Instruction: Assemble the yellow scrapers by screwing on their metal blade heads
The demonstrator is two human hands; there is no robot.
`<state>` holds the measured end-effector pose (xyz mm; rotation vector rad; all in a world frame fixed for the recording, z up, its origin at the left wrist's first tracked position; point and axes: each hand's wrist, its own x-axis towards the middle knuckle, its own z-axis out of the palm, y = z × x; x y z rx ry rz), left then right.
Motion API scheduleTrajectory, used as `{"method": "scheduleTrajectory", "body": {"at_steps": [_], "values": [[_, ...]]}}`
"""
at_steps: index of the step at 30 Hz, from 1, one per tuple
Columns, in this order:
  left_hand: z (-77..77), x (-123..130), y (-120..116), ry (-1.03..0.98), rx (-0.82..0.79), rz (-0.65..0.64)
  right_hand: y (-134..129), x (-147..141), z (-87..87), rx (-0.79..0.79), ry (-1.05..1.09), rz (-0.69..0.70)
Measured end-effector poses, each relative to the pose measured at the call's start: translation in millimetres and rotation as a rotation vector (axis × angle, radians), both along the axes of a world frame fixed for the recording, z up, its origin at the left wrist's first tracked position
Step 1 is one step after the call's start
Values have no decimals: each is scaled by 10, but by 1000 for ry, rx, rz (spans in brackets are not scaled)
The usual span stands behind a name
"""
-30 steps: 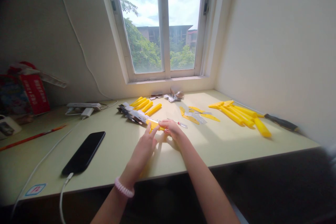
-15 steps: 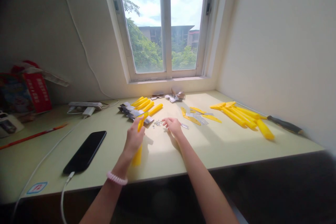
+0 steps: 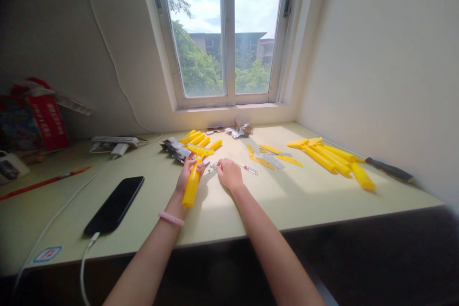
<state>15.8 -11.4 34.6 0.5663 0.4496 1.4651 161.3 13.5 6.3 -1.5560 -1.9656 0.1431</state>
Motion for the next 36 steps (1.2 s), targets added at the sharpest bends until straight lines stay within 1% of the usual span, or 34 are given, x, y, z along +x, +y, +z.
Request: {"method": "scheduleTrajectory", "body": {"at_steps": [2, 4, 9, 15, 18, 20, 24, 26, 28, 29, 31, 34, 36], "values": [[-54, -27, 17, -8, -5, -51, 22, -11, 9, 14, -40, 33], [-68, -49, 18, 12, -19, -86, 44, -18, 14, 7, -55, 39], [-35, -71, 1, 7, -82, -126, 74, -23, 15, -35, -68, 12], [-46, -88, 2, -60, -95, -172, 46, -50, 16, -27, -143, 22], [-38, -91, -8, -59, -112, -178, 45, -65, 3, -14, -133, 25], [-17, -92, -24, -49, -125, -174, 57, -55, -8, 0, -64, 25], [21, -89, -57, -4, -158, -159, 99, 40, -18, 1, 215, -39], [21, -86, -61, 8, -164, -167, 114, 106, -10, -13, 346, -78], [7, -81, -58, 21, -172, -187, 110, 156, 5, -27, 437, -83], [-1, -77, -56, 31, -174, -201, 100, 170, 14, -30, 464, -65], [-9, -65, -61, 74, -173, -237, 65, 170, 31, -33, 477, 12], [5, -45, -94, 171, -147, -263, 4, 133, 54, -40, 414, 139], [19, -37, -121, 223, -134, -273, -27, 115, 71, -39, 354, 164]]}}
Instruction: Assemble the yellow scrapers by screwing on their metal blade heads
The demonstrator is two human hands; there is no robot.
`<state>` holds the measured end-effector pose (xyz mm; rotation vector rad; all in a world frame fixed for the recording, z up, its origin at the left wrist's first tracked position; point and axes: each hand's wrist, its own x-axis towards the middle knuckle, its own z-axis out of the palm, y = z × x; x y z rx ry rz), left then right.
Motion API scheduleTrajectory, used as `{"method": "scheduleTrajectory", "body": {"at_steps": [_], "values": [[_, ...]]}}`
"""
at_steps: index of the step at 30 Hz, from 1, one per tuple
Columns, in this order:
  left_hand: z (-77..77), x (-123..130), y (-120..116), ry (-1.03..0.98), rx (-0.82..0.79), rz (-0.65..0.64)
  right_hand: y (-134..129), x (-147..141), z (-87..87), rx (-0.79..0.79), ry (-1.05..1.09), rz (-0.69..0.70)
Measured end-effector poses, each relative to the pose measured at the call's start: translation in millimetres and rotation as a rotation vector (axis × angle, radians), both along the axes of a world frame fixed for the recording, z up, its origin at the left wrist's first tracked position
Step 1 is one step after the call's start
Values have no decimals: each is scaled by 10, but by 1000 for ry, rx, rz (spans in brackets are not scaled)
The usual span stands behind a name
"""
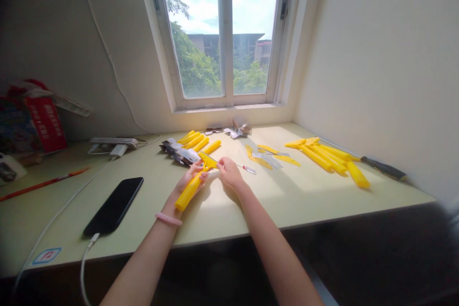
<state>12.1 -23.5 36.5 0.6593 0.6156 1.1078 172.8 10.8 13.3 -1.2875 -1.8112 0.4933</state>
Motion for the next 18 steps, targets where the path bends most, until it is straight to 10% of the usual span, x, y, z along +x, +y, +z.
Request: {"method": "scheduleTrajectory", "body": {"at_steps": [18], "values": [[-78, -43, -3, 99, 88, -60, -38, 60, 70, -22, 22, -10]]}}
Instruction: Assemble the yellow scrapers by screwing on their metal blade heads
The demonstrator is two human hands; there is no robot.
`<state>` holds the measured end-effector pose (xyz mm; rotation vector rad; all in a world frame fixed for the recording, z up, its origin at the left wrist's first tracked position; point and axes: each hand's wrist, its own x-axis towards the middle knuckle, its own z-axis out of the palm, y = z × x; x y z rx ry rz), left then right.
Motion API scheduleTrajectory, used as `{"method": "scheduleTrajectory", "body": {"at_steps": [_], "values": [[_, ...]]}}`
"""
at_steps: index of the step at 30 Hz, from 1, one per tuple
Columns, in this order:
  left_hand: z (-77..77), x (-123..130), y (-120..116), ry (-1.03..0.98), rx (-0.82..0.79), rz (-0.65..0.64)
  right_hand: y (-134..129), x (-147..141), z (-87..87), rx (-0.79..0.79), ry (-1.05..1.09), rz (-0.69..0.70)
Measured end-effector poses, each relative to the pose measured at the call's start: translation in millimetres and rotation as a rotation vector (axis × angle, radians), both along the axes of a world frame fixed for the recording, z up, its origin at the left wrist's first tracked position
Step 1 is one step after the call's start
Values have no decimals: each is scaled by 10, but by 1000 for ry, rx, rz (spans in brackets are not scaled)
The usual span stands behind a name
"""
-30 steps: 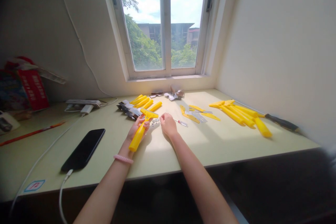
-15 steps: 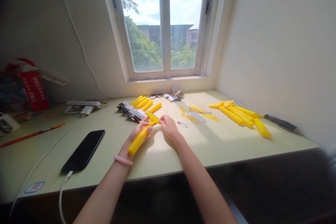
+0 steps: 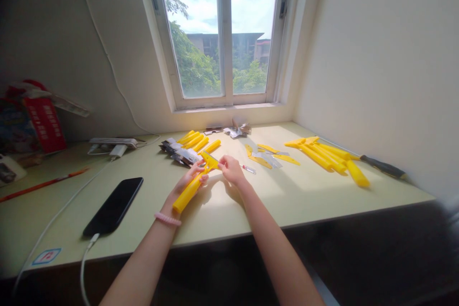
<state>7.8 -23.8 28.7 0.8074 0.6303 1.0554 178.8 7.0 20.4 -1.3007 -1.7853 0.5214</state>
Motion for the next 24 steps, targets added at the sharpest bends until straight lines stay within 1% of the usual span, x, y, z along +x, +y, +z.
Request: {"method": "scheduleTrajectory", "body": {"at_steps": [5, 7, 9, 11, 14, 16, 19, 21, 23, 24], "values": [[5, -6, 13, 0, 5, 9, 30, 0, -15, 16, 50, 28], [19, -4, 17, -13, -20, 23, 61, 16, -21, 17, 97, 12], [26, -4, 25, -21, -63, 43, 95, 66, -32, 18, 127, -65], [19, -6, 40, -28, -98, 73, 117, 159, -52, 30, 79, -203], [-14, -16, 71, -56, -111, 109, 111, 356, -99, 48, -129, -429], [-41, -25, 95, -77, -108, 109, 83, 488, -129, 1, -236, -528], [-66, -38, 124, -97, -117, 113, 29, 628, -154, -121, -308, -557], [-67, -44, 130, -100, -128, 122, -1, 668, -153, -168, -343, -566], [-58, -45, 126, -95, -135, 125, -24, 671, -133, -168, -348, -575], [-51, -44, 120, -92, -135, 125, -34, 663, -114, -147, -317, -559]]}}
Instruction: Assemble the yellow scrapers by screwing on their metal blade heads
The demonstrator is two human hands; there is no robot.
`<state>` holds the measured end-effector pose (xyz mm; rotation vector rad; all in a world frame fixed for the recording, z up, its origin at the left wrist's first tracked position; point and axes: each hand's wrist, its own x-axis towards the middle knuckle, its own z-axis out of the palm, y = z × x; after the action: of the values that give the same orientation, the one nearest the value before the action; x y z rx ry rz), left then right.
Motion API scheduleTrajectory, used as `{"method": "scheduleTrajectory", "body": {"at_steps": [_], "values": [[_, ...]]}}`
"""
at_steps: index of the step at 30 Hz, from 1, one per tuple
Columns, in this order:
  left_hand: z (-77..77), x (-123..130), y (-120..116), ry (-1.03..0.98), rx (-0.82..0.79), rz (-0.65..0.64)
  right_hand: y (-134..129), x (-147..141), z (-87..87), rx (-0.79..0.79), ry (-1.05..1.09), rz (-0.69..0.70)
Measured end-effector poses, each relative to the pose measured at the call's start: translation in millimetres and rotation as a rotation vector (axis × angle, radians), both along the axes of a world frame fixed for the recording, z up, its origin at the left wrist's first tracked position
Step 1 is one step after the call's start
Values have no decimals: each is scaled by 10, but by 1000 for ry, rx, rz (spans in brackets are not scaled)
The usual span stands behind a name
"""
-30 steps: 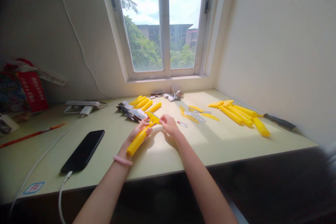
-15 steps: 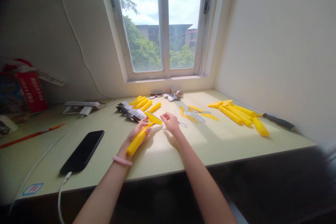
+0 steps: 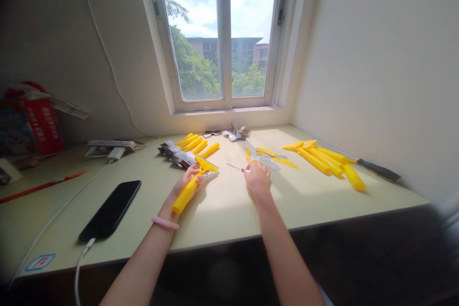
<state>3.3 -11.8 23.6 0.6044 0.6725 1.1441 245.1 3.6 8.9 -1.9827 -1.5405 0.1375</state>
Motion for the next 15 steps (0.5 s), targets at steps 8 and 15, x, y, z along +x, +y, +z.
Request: {"method": "scheduleTrajectory", "body": {"at_steps": [8, 15], "values": [[15, -7, -2, -17, -12, 3, -151, -189, 229, 601, 427, 308], [-47, -24, 47, 18, -11, 11, -183, -288, 190, 700, 326, 475]]}}
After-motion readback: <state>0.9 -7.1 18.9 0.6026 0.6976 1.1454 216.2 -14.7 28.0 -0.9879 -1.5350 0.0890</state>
